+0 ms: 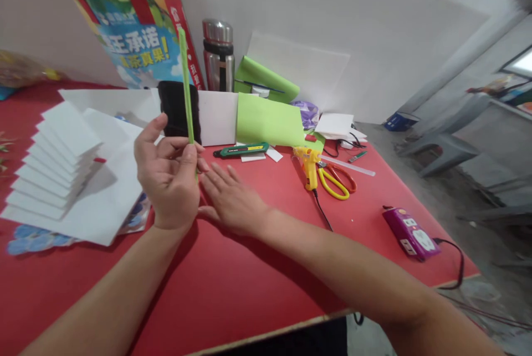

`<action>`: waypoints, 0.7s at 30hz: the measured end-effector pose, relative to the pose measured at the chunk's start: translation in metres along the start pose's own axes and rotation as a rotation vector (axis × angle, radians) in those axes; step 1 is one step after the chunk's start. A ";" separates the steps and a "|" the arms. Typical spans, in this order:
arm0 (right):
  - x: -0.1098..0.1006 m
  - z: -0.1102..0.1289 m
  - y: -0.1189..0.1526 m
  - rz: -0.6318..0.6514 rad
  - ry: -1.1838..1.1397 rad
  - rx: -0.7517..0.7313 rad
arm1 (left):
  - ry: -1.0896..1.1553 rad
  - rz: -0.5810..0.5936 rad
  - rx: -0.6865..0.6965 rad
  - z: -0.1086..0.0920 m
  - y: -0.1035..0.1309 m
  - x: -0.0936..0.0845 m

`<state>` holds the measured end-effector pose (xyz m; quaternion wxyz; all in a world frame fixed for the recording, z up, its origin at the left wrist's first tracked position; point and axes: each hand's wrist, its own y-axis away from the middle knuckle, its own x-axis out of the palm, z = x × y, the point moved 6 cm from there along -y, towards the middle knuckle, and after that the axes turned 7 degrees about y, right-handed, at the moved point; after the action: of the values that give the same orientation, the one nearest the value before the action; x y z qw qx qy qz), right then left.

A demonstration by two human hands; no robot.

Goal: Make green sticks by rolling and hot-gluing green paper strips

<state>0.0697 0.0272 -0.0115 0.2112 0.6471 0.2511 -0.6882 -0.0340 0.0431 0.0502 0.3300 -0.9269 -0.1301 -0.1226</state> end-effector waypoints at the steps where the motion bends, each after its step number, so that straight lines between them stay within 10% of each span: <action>1: 0.002 0.003 -0.010 -0.007 0.002 -0.025 | -0.013 -0.001 0.001 0.000 0.000 0.000; 6: 0.010 0.002 -0.043 0.055 0.003 0.103 | -0.040 0.007 -0.031 0.005 0.002 -0.001; 13: 0.009 -0.003 0.000 0.150 0.048 0.368 | -0.034 0.011 -0.034 0.007 0.002 0.001; 21: 0.003 -0.024 -0.011 0.059 0.057 0.308 | -0.101 0.046 -0.044 0.009 0.004 0.005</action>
<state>0.0815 0.0504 -0.0142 0.1223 0.6982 0.1295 -0.6933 -0.0268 0.0468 0.0422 0.3052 -0.9417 -0.1223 -0.0710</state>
